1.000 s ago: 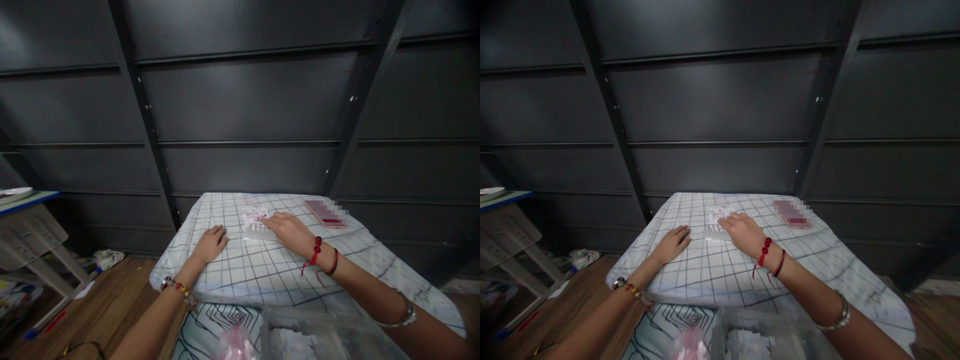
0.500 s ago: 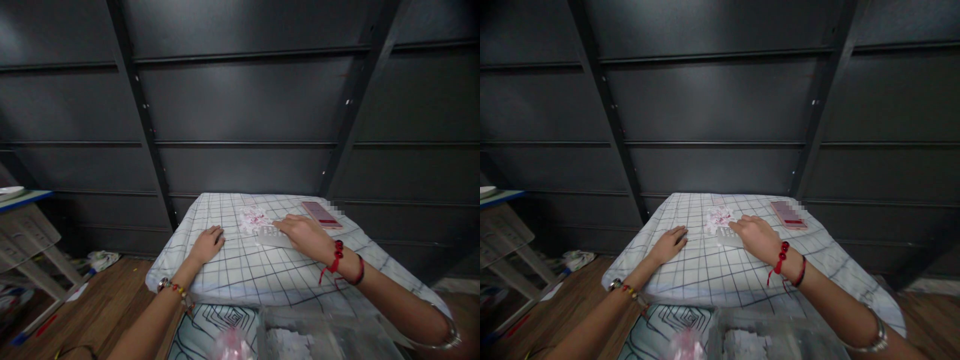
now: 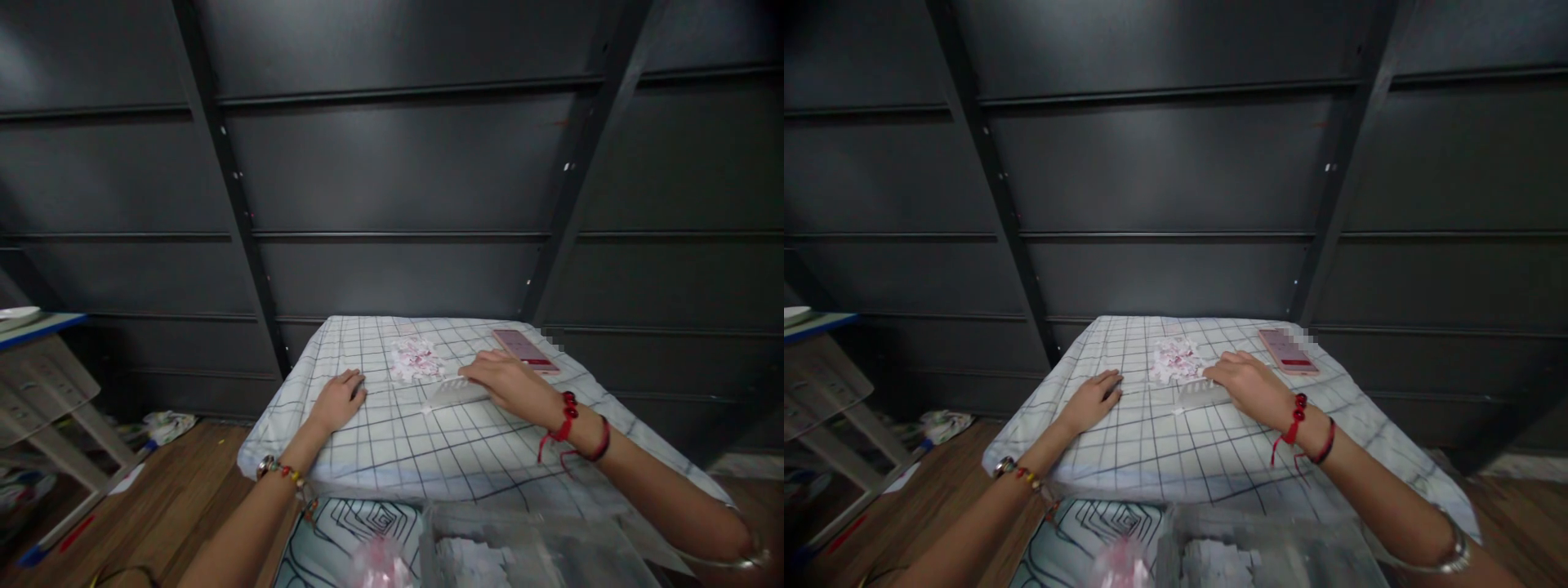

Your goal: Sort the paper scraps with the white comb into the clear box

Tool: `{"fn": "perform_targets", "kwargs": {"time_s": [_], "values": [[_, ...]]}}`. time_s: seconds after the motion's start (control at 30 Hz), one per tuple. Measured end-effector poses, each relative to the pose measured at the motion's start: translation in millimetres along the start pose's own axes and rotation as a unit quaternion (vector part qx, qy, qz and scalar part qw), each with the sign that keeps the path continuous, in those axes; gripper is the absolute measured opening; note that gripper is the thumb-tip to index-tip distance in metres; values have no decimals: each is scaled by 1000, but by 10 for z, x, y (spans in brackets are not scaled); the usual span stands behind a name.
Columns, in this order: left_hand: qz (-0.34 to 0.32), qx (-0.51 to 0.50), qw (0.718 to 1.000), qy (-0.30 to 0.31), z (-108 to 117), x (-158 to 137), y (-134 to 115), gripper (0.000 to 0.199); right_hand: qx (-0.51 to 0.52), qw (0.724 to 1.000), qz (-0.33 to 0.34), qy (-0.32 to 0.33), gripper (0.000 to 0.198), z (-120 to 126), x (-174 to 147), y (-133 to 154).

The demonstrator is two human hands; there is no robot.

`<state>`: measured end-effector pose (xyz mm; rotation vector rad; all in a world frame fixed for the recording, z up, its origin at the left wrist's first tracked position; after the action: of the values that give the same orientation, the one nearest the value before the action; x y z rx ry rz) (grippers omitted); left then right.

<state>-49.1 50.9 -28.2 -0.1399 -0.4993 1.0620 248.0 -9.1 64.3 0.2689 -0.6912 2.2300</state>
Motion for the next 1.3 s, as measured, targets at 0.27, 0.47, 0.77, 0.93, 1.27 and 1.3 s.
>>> {"fn": "perform_targets", "kwargs": {"time_s": [0.27, 0.47, 0.77, 0.93, 1.27, 1.3], "values": [[3, 4, 1000, -1, -9, 3, -6, 36, 9, 1000, -23, 4, 36, 59, -33, 78], [1, 3, 1000, -6, 5, -12, -15, 35, 49, 999, -6, 13, 34, 184, -221, 154], [-39, 8, 999, 13, 44, -6, -96, 32, 40, 999, -2, -17, 29, 331, -441, 238], [-72, -8, 993, 94, 135, -237, -383, 42, 17, 1000, -24, 5, 32, 259, -405, 184], [-125, -28, 975, 181, 138, -661, -544, 50, 50, 998, 5, 28, 27, 499, -583, 360], [-124, -23, 975, 181, 139, -659, -546, 50, 50, 998, 5, 31, 28, 532, -606, 379]]}}
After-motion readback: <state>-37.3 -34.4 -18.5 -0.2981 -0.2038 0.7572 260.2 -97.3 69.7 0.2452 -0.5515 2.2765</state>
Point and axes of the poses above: each hand's wrist, its own x-axis towards the middle knuckle, its own z-axis out of the back of the hand, y = z × x, the point moved 1 cm from there along x, towards the middle knuckle, and after that the axes turned 14 degrees about -x, right-handed, at the moved point
